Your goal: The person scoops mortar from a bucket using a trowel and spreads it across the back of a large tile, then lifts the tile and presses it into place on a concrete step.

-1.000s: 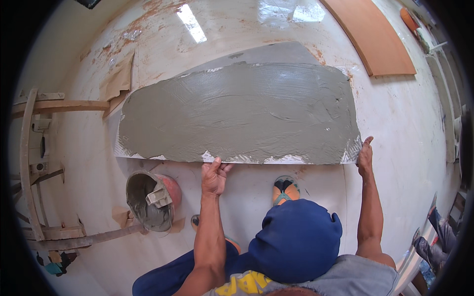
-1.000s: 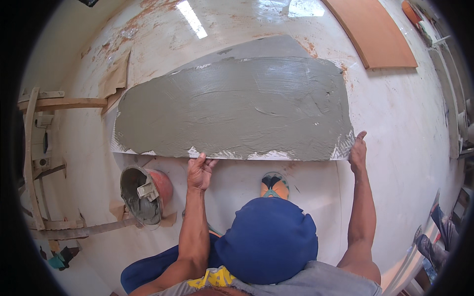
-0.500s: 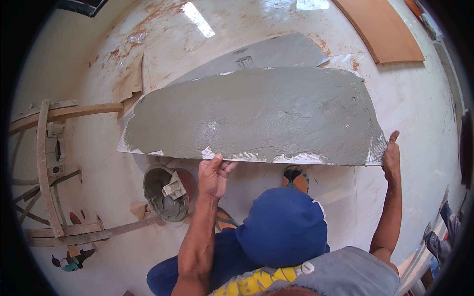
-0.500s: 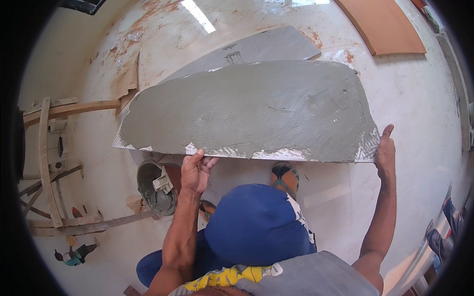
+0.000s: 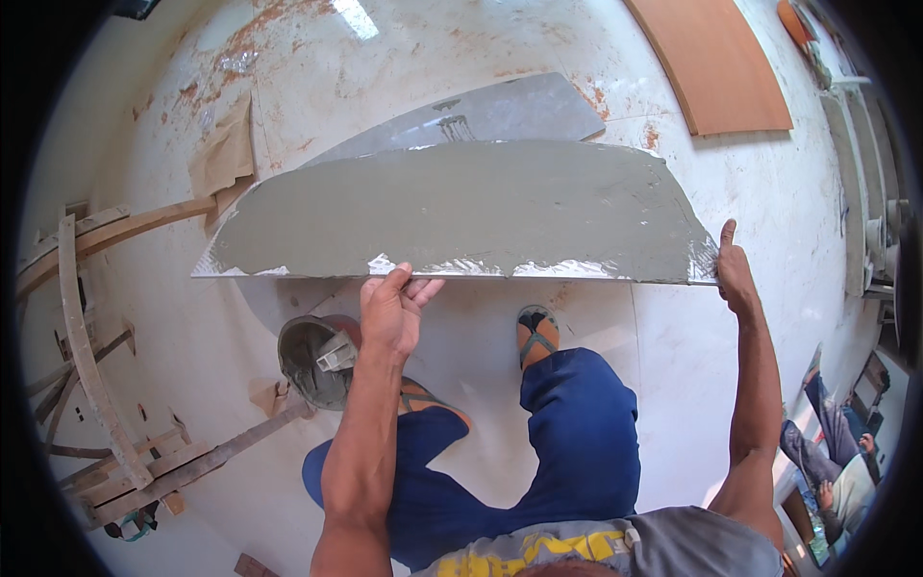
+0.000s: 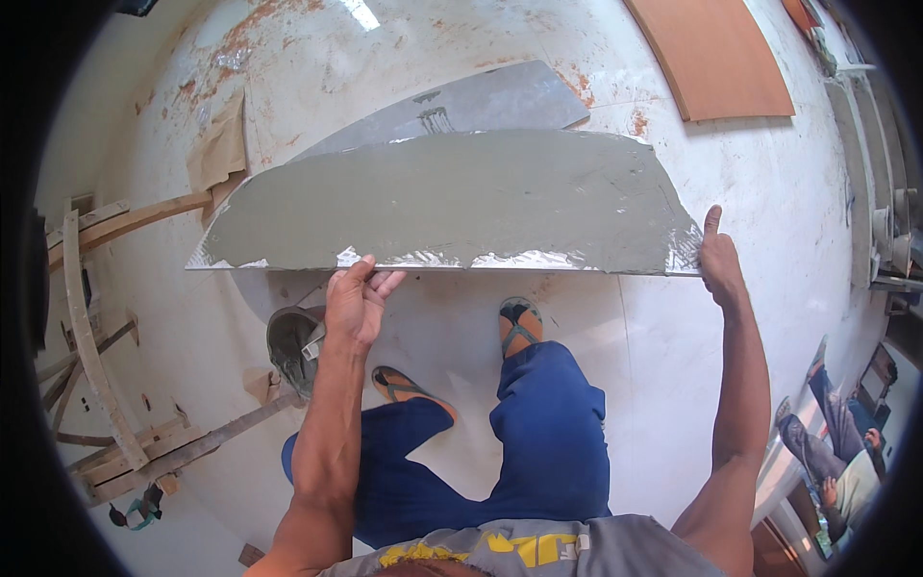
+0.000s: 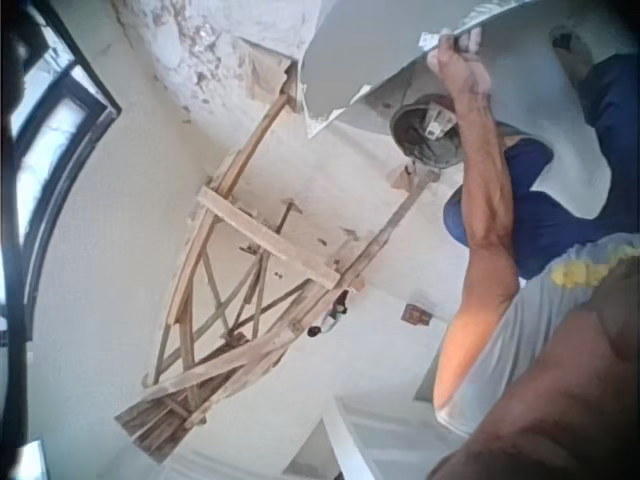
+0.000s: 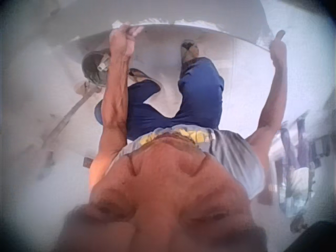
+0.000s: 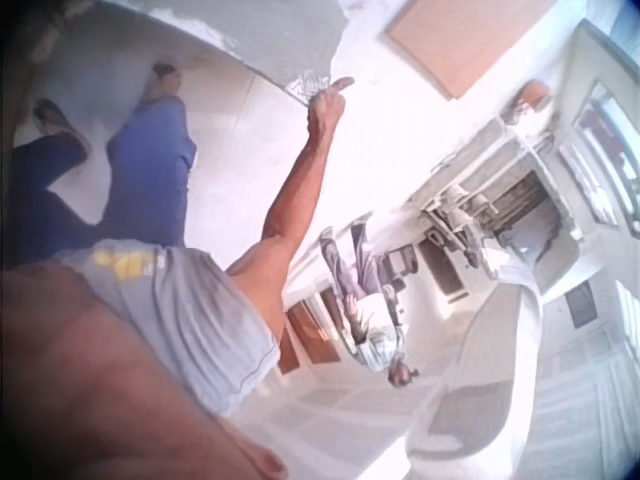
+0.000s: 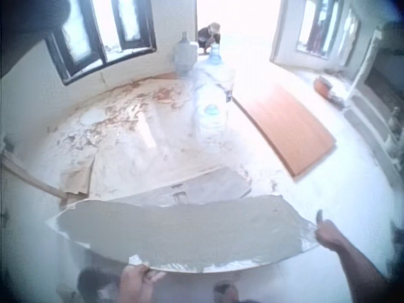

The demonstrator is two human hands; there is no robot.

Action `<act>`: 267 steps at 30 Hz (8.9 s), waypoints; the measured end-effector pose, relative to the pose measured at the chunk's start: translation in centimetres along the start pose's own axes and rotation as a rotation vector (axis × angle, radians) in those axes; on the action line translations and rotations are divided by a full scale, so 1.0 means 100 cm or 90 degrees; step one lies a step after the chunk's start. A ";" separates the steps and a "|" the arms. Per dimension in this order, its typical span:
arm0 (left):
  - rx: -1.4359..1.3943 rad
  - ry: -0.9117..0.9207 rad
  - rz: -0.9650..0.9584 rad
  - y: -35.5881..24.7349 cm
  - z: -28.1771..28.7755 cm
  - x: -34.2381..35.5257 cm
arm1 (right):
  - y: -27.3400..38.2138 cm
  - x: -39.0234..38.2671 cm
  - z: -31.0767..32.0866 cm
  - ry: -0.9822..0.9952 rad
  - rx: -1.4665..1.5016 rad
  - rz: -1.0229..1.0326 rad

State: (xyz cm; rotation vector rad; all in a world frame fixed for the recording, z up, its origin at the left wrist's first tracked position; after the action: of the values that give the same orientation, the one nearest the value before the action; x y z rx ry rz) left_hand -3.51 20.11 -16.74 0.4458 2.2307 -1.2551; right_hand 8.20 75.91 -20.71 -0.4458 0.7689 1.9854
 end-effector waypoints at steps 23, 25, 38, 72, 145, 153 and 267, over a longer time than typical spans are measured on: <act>-0.085 -0.017 0.059 -0.039 -0.016 0.005 | 0.046 -0.021 0.077 -0.145 -0.063 0.050; -0.086 -0.027 0.048 -0.056 -0.013 -0.004 | 0.071 -0.047 0.074 -0.071 -0.036 0.012; -0.119 -0.097 0.049 -0.079 -0.043 0.008 | 0.313 -0.308 -0.041 -0.168 -0.252 0.855; -0.008 -0.174 0.063 -0.062 -0.062 0.007 | 0.166 0.039 0.119 -0.152 -0.346 0.264; -0.150 0.058 0.300 -0.133 -0.081 0.009 | 0.226 -0.316 0.254 -0.037 0.189 -0.230; -0.258 0.098 0.324 -0.157 -0.076 0.012 | 0.331 -0.375 0.292 -0.038 0.179 -0.082; 0.265 0.320 -0.490 -0.716 -0.054 -0.175 | 0.568 -0.632 0.213 0.067 -0.498 0.808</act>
State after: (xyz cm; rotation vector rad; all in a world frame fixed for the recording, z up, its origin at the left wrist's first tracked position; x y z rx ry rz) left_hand -28.51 -12.33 44.82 0.0178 2.6722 -2.2304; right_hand -9.19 28.82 51.07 -0.5678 0.2516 3.5003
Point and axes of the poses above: each hand's wrist, its own x-axis towards the middle knuckle, its own z-axis out of the back of the hand, y = z × x, the point moved 6 cm from there along x, towards the middle knuckle, and after that the axes turned 6 degrees about -x, right-handed, at the moved point
